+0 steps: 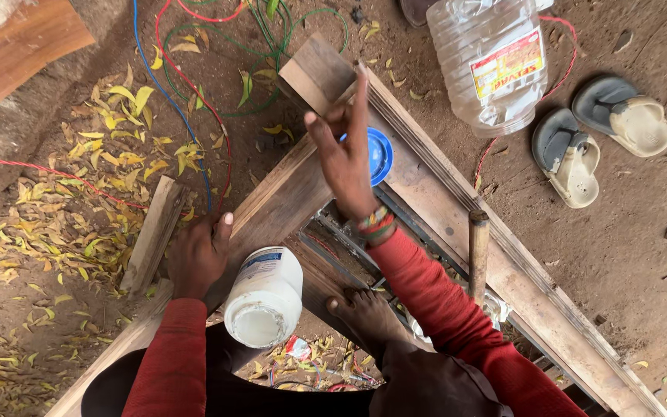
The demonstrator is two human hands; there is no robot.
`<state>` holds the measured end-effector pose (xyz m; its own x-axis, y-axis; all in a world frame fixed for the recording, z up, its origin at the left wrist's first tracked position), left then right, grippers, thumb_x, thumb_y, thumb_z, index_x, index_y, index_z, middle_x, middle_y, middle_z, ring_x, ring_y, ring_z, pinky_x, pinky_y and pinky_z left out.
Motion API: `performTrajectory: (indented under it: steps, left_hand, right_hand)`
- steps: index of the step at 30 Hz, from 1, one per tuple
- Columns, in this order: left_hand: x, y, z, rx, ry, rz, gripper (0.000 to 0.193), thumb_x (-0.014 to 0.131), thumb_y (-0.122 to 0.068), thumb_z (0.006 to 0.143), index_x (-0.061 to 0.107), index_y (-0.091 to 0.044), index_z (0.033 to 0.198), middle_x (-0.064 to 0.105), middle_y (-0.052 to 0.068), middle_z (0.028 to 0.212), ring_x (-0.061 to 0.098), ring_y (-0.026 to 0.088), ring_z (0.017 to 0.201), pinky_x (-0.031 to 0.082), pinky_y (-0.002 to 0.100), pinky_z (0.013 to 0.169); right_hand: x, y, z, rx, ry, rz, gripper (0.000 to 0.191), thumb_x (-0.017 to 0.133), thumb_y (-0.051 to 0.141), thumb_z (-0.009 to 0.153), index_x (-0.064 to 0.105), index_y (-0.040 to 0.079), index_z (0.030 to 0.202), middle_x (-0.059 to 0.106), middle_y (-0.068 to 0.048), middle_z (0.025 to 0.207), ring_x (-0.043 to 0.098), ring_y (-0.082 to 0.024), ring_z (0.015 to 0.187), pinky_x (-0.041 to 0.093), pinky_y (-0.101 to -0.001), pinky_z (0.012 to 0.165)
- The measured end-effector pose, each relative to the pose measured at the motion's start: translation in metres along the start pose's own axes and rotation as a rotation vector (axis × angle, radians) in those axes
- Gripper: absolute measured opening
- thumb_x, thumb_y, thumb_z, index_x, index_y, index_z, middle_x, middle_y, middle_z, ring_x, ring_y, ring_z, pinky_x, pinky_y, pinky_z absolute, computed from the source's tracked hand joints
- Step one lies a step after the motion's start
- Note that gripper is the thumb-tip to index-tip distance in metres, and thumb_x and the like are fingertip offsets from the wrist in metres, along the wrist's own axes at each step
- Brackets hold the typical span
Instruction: The person applies glue to a wooden plank and attaches it to a larger wooden frame. They then use a hammer to drive nails into the plank to secure it in place.
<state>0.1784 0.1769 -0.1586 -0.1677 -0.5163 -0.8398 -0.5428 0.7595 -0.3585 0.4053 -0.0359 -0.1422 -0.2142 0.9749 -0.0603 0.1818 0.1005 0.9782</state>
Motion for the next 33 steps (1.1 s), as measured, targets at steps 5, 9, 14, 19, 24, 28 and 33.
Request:
performTrajectory:
  steps: [5, 9, 14, 19, 24, 28, 33]
  left_hand:
    - [-0.002, -0.003, -0.004, 0.021, -0.013, -0.022, 0.051, 0.046, -0.051, 0.107, 0.076, -0.009, 0.106, 0.072, 0.019, 0.093, 0.068, 0.044, 0.083, 0.052, 0.055, 0.069]
    - [-0.005, -0.003, -0.005, 0.030, -0.052, -0.032, 0.052, 0.046, -0.052, 0.105, 0.076, -0.010, 0.105, 0.073, 0.018, 0.094, 0.069, 0.043, 0.082, 0.053, 0.055, 0.068]
    - [0.004, 0.000, -0.010, 0.010, -0.028, 0.016, 0.053, 0.043, -0.052, 0.108, 0.075, -0.010, 0.103, 0.073, 0.017, 0.090, 0.069, 0.041, 0.079, 0.053, 0.054, 0.068]
    - [0.006, 0.002, -0.017, -0.010, -0.067, 0.089, 0.052, 0.046, -0.052, 0.107, 0.075, -0.010, 0.097, 0.074, 0.016, 0.087, 0.070, 0.041, 0.077, 0.054, 0.053, 0.067]
    - [0.001, -0.002, -0.021, 0.011, -0.097, 0.082, 0.048, 0.049, -0.048, 0.106, 0.076, -0.010, 0.097, 0.074, 0.017, 0.085, 0.070, 0.041, 0.074, 0.054, 0.054, 0.064]
    - [0.001, -0.002, -0.021, 0.003, -0.091, 0.123, 0.049, 0.049, -0.050, 0.107, 0.075, -0.009, 0.096, 0.073, 0.018, 0.085, 0.070, 0.042, 0.074, 0.055, 0.054, 0.065]
    - [0.005, -0.001, -0.019, -0.026, -0.050, 0.131, 0.051, 0.047, -0.051, 0.107, 0.075, -0.009, 0.097, 0.073, 0.019, 0.084, 0.070, 0.042, 0.076, 0.055, 0.054, 0.067]
  right_hand:
    - [-0.024, 0.021, 0.002, -0.160, 0.020, -0.002, 0.074, 0.069, 0.005, 0.106, 0.031, 0.008, 0.169, 0.045, 0.001, 0.102, 0.047, -0.008, 0.090, 0.045, -0.0233, 0.082]
    - [-0.040, 0.007, -0.030, 0.071, 0.059, 0.129, 0.072, 0.066, 0.005, 0.100, 0.033, 0.006, 0.164, 0.055, 0.002, 0.103, 0.053, -0.006, 0.088, 0.048, -0.0205, 0.077]
    - [-0.059, -0.017, -0.060, 0.284, 0.004, 0.254, 0.070, 0.062, 0.002, 0.096, 0.036, 0.006, 0.160, 0.057, 0.000, 0.101, 0.058, -0.007, 0.083, 0.052, -0.0221, 0.066]
    - [-0.062, -0.018, -0.059, 0.283, 0.043, 0.262, 0.069, 0.058, 0.001, 0.095, 0.037, 0.005, 0.161, 0.057, -0.001, 0.102, 0.058, -0.009, 0.084, 0.053, -0.0249, 0.067]
    - [-0.052, -0.014, -0.058, 0.319, 0.070, 0.288, 0.070, 0.058, 0.004, 0.095, 0.035, 0.006, 0.161, 0.056, -0.002, 0.101, 0.058, -0.010, 0.082, 0.054, -0.0265, 0.067]
    - [-0.043, -0.020, -0.059, 0.399, 0.056, 0.447, 0.071, 0.057, 0.003, 0.095, 0.032, 0.008, 0.162, 0.055, -0.002, 0.102, 0.059, -0.012, 0.082, 0.053, -0.0291, 0.065]
    - [-0.041, -0.035, -0.057, 0.487, 0.051, 0.596, 0.071, 0.054, 0.002, 0.096, 0.030, 0.013, 0.163, 0.058, -0.004, 0.103, 0.060, -0.015, 0.081, 0.052, -0.0313, 0.064]
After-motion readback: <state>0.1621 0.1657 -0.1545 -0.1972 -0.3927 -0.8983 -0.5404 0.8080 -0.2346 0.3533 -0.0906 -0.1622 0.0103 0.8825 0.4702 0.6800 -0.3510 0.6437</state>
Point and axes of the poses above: each hand's wrist, its own z-axis towards the middle knuckle, its own x-axis out of the palm, y = z × x, the point moved 8 cm from there along z, towards the middle knuckle
